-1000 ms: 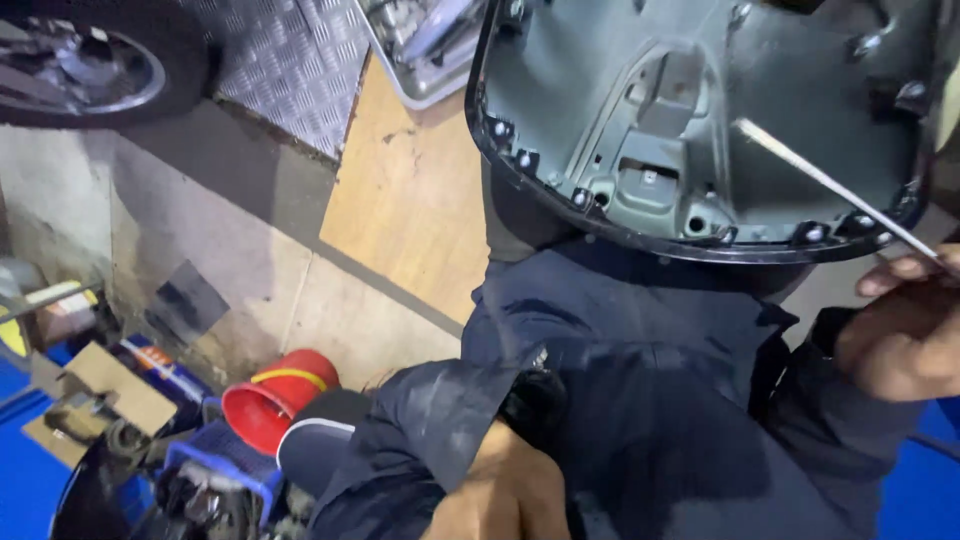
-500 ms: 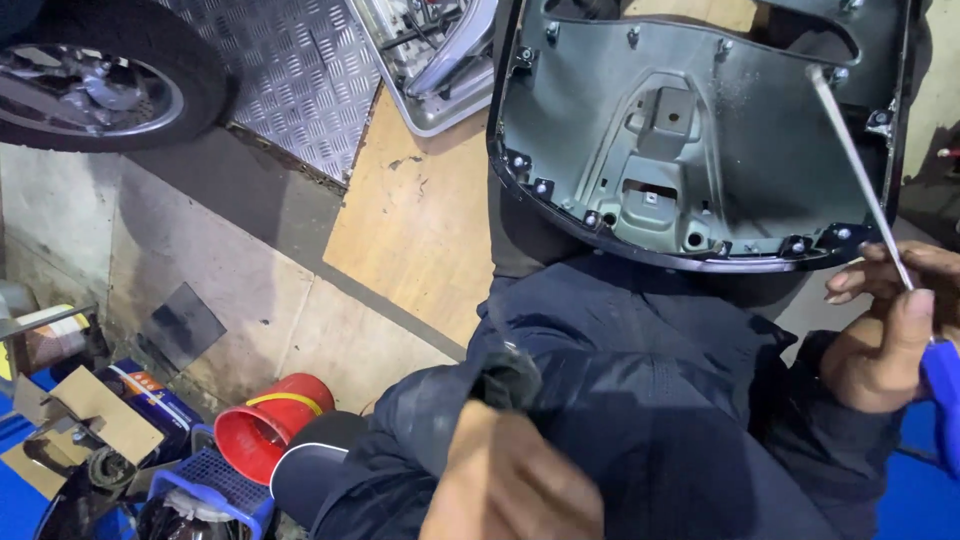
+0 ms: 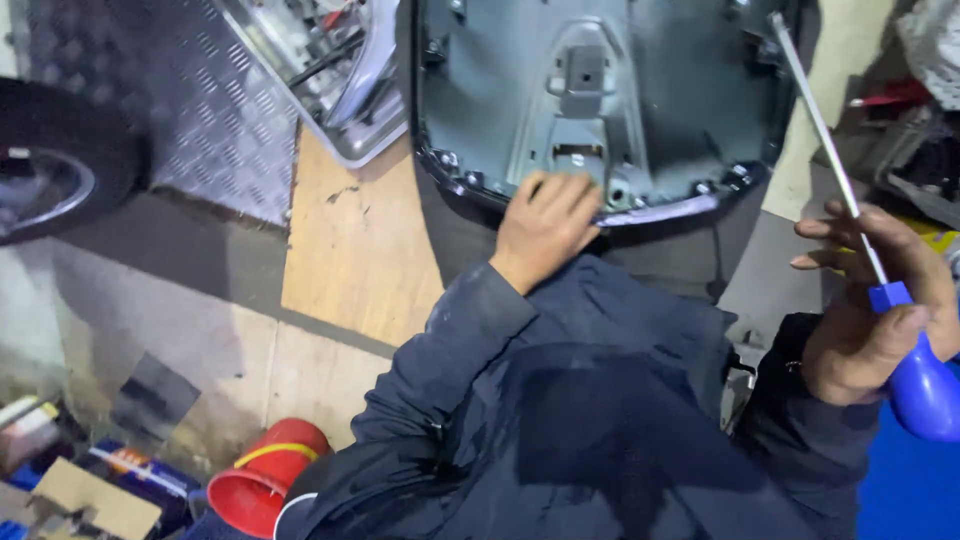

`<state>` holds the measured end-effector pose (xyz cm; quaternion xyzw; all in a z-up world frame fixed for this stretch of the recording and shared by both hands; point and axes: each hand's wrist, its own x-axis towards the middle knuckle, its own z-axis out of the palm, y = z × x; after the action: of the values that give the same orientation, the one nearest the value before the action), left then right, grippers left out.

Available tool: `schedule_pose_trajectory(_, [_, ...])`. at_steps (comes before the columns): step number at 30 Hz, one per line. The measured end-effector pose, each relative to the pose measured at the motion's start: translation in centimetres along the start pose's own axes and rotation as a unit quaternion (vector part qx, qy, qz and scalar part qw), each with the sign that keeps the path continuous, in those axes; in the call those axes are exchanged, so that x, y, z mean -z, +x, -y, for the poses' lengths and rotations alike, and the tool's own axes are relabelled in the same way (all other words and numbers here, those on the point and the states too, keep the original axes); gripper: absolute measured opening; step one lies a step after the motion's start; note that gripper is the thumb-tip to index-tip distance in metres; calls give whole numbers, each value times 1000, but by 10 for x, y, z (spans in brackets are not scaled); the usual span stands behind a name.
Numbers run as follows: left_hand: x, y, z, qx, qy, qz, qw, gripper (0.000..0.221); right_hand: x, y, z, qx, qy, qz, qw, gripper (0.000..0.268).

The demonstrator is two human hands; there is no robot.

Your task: Disassembling components from a motorcycle front panel using a screwdriver

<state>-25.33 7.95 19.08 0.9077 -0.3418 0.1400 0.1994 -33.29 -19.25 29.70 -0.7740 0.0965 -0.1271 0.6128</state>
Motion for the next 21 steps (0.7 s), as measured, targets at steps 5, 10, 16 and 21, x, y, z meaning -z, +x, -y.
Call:
schedule_pose_trajectory(5, [-10,33,18,53,-3,39,998,43,13,17,6,93,-116,-26,989,84])
schedule_pose_trajectory(10, [-27,61,7,116,28,67,991,43,13,25,-7,144,-56,-116,981,54])
schedule_pose_trajectory(16, [-55,101,-9,166,107,106,974,69,13,36,-9,83,107,-136,981,27])
schedule_pose_trajectory(21, [-101,129,-11,155,-152,102,971,57,4,46,15,57,106,-169,978,41])
